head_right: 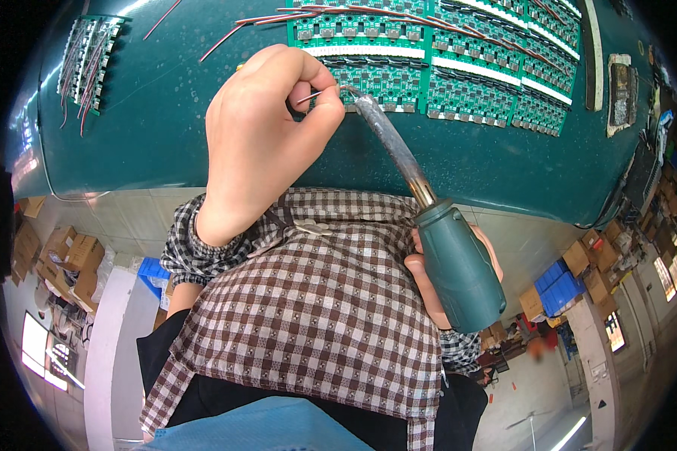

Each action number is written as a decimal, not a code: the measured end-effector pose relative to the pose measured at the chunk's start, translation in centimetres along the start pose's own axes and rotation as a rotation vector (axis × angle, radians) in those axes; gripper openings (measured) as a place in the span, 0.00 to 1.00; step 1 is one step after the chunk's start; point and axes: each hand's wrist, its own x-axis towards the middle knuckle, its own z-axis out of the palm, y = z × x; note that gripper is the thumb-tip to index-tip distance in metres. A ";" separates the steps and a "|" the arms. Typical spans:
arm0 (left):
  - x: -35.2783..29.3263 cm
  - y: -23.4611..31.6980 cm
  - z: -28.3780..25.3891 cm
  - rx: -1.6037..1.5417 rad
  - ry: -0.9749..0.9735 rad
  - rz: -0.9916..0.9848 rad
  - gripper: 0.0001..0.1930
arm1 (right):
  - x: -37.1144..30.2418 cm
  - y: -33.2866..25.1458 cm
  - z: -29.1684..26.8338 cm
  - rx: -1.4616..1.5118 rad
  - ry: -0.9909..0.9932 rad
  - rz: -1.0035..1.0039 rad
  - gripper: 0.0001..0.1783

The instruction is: The person solders individual wires onto LED PCB strips using a soldering iron.

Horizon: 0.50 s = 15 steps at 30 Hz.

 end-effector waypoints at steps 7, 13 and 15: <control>-0.2 0.1 0.2 0.017 -0.006 -0.003 0.05 | 0.0 0.3 0.2 0.060 0.021 0.038 0.24; -0.2 0.1 0.0 0.016 -0.002 0.000 0.06 | 0.0 0.6 -0.4 -0.109 -0.026 -0.091 0.23; -0.3 0.1 0.0 0.016 0.001 0.002 0.05 | 0.0 0.7 -0.5 -0.140 -0.019 -0.111 0.22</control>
